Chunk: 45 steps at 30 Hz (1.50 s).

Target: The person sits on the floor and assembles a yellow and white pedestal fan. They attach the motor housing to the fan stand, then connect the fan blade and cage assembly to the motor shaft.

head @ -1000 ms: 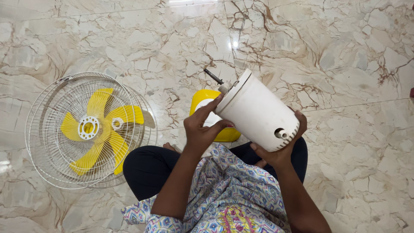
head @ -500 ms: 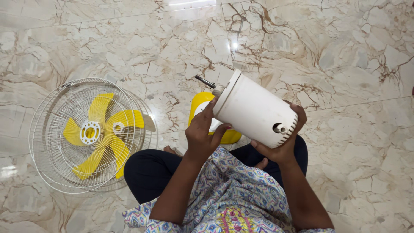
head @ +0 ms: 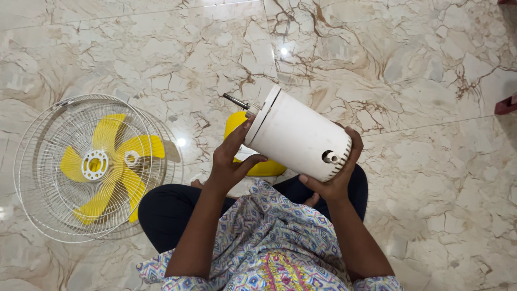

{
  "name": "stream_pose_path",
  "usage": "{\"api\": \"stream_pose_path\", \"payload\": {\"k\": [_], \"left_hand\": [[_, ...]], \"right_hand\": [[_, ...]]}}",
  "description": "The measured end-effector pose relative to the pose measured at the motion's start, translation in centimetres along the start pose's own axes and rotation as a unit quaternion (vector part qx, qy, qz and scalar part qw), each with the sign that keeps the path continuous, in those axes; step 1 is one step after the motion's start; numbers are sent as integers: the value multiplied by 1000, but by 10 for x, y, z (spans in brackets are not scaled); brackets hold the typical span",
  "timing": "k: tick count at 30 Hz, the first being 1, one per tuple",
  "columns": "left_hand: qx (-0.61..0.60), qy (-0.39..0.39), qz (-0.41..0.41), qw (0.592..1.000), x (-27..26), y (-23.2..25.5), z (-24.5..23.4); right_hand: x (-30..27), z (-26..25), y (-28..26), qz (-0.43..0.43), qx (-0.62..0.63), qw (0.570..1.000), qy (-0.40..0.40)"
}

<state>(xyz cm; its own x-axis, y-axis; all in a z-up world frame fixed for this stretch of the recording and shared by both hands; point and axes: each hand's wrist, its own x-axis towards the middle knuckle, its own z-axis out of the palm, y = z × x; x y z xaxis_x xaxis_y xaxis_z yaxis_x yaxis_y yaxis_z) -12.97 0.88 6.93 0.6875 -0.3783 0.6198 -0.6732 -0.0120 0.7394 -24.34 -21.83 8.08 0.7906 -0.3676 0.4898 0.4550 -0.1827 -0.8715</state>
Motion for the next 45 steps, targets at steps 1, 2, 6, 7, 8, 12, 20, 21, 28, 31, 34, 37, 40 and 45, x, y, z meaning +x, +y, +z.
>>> {"api": "stream_pose_path", "payload": {"k": [1, 2, 6, 7, 8, 12, 20, 21, 28, 31, 34, 37, 40, 45], "left_hand": [[10, -1, -4, 1000, 0, 2, 0], [20, -1, -8, 1000, 0, 3, 0], [38, 29, -17, 999, 0, 7, 9], [43, 36, -15, 998, 0, 7, 10], [48, 42, -13, 998, -1, 7, 10], [81, 40, -24, 996, -1, 14, 10], [209, 58, 9, 976, 11, 68, 39], [209, 69, 10, 975, 13, 69, 45], [233, 85, -13, 969, 13, 68, 58], [218, 88, -23, 972, 10, 66, 59], [205, 91, -39, 974, 7, 63, 59], [212, 96, -52, 971, 1, 58, 63], [227, 107, -27, 968, -2, 54, 70], [283, 99, -34, 954, 3, 59, 67]], "right_hand": [[0, 1, -1, 11, 12, 1000, 2], [1, 2, -2, 14, 12, 1000, 7], [0, 5, -5, 29, 18, 999, 17], [1, 6, -5, 31, 19, 999, 20], [2, 7, -4, 28, 32, 999, 19], [12, 5, 1, 26, 66, 997, 9], [16, -8, -11, -82, -169, 982, -12], [17, -12, -16, -80, -171, 982, -13], [30, -17, -37, -40, -124, 991, -10], [34, -16, -46, -62, -201, 977, -13], [37, -12, -47, -40, -180, 983, 2], [37, -6, -38, -61, -173, 982, 49], [42, 0, -27, -20, -71, 991, 112], [42, 1, -24, -33, -71, 993, 92]]}}
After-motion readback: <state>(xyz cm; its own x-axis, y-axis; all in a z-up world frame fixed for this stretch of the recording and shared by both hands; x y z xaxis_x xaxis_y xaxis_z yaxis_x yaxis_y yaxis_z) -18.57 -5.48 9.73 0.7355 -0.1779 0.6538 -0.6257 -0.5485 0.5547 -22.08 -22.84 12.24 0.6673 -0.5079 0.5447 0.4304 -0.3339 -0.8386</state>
